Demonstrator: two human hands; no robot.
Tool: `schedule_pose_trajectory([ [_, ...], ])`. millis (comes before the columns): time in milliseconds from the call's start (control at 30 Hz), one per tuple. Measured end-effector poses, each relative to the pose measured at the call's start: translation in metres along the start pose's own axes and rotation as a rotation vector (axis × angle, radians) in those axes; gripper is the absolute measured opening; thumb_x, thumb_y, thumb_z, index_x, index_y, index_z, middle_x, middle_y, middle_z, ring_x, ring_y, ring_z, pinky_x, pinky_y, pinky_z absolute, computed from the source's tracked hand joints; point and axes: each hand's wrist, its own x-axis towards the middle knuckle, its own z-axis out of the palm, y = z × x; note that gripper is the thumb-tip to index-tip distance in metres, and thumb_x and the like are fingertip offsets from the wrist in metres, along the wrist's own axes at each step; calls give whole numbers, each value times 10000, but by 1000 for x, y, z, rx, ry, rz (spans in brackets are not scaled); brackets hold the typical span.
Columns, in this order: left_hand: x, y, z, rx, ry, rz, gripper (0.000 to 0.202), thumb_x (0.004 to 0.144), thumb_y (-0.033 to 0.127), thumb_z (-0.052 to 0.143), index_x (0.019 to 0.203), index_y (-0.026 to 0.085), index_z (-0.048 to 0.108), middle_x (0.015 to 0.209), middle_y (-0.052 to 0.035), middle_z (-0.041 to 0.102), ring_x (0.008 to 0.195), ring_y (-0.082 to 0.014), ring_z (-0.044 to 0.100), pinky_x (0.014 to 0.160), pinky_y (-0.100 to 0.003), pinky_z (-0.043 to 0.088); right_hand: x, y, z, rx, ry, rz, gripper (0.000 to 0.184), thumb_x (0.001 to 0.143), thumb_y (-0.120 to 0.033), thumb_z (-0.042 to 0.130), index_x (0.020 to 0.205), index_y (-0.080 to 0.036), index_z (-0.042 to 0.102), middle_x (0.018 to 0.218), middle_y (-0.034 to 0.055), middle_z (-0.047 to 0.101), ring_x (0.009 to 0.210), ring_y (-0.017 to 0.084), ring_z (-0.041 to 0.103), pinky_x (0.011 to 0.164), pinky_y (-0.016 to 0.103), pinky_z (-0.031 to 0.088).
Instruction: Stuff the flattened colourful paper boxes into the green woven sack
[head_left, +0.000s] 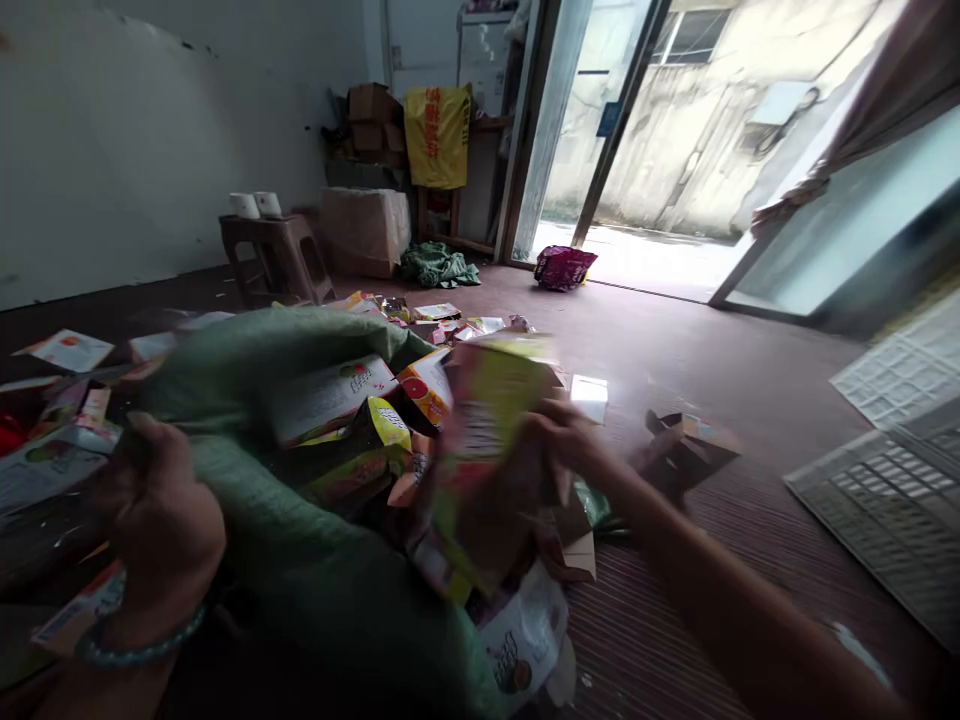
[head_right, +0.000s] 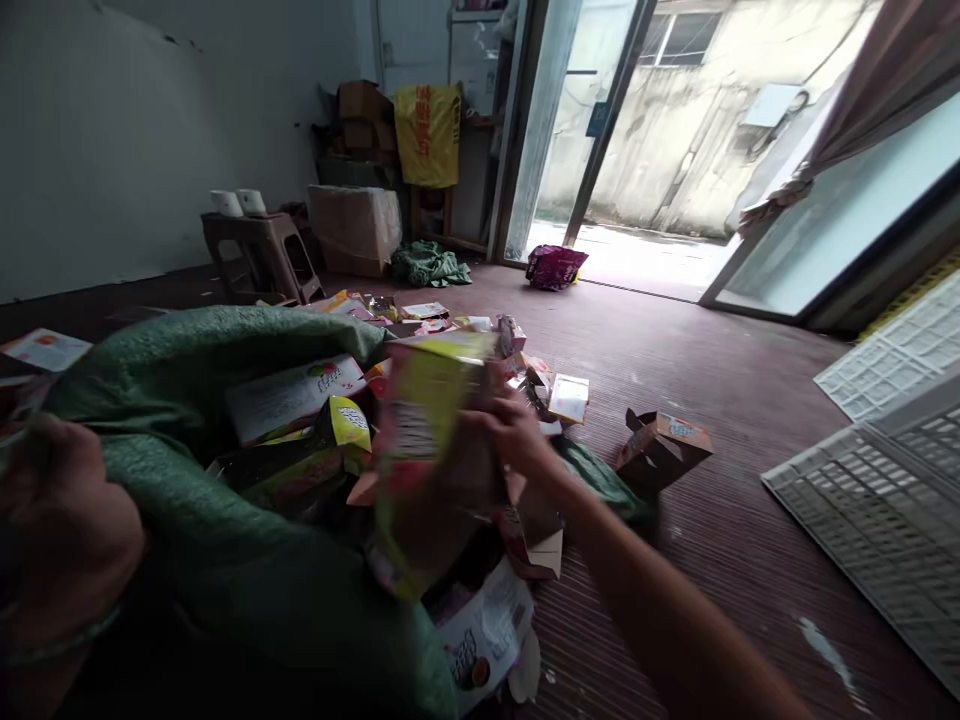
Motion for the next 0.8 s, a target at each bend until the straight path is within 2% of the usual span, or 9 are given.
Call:
schedule_pose_trajectory([
  [100,-24,13,1,70,-203,173,512,933,590,361,930,196,688,911,-80,704,1004,-317,683,974,-479,524,29,-48,58,-251,-19,-54,319,891,-437,691,959,-133,756,1137,84,669,1115,243,591,978,416,513],
  [233,-48,6,54,23,-666,270,533,951,478,406,1327,186,647,1280,-104,705,1221,-295,640,1052,-415,503,47,-80,133,-365,-67,-182,229,873,-223,657,1052,-125,761,1238,180,622,1185,358,537,982,556,471],
  [300,-55,-5,87,186,-844,259,559,974,421,368,1415,159,592,1357,-151,660,1227,-330,637,1046,-462,500,51,-79,138,-360,-98,-279,272,844,-274,700,1083,-161,763,1310,180,589,1222,392,517,1006,587,453],
  [400,-60,-21,118,439,-951,294,585,1018,464,283,1391,168,623,1180,-205,730,1026,-367,717,890,-491,559,52,-64,99,-211,-245,-353,311,797,-353,782,1093,-257,770,1442,83,534,1337,395,475,1093,577,407],
  [500,-59,-35,123,478,-918,417,614,1025,524,259,1371,190,641,1070,-194,757,992,-356,725,853,-465,572,43,-29,36,200,-229,-395,290,908,-381,655,1161,-259,728,1410,26,590,1344,259,523,1122,415,419],
  [600,-60,-46,122,466,-854,511,557,1033,486,292,1384,218,632,1188,-167,734,1107,-332,694,944,-450,552,10,40,-2,322,56,-118,470,895,-502,628,1276,-226,630,1328,61,645,1268,229,579,1125,405,415],
  [667,-63,-51,123,454,-829,567,524,1032,465,332,1396,225,621,1298,-158,689,1171,-322,666,1009,-450,523,-24,99,2,165,37,162,829,703,-517,806,1422,-229,510,1482,128,519,1384,316,472,1153,489,375],
  [733,-66,-53,125,452,-800,598,507,1027,453,366,1396,217,622,1319,-163,675,1201,-322,649,1052,-460,495,-59,153,23,7,-65,283,1182,466,-377,937,1508,-211,404,1560,196,404,1429,399,398,1133,531,380],
  [800,-69,-52,127,460,-786,590,496,1026,444,376,1379,211,637,1274,-168,698,1188,-325,657,1051,-472,494,-82,190,44,-68,-107,323,972,664,-262,791,1534,-249,359,1385,155,588,1231,339,598,1011,475,480],
])
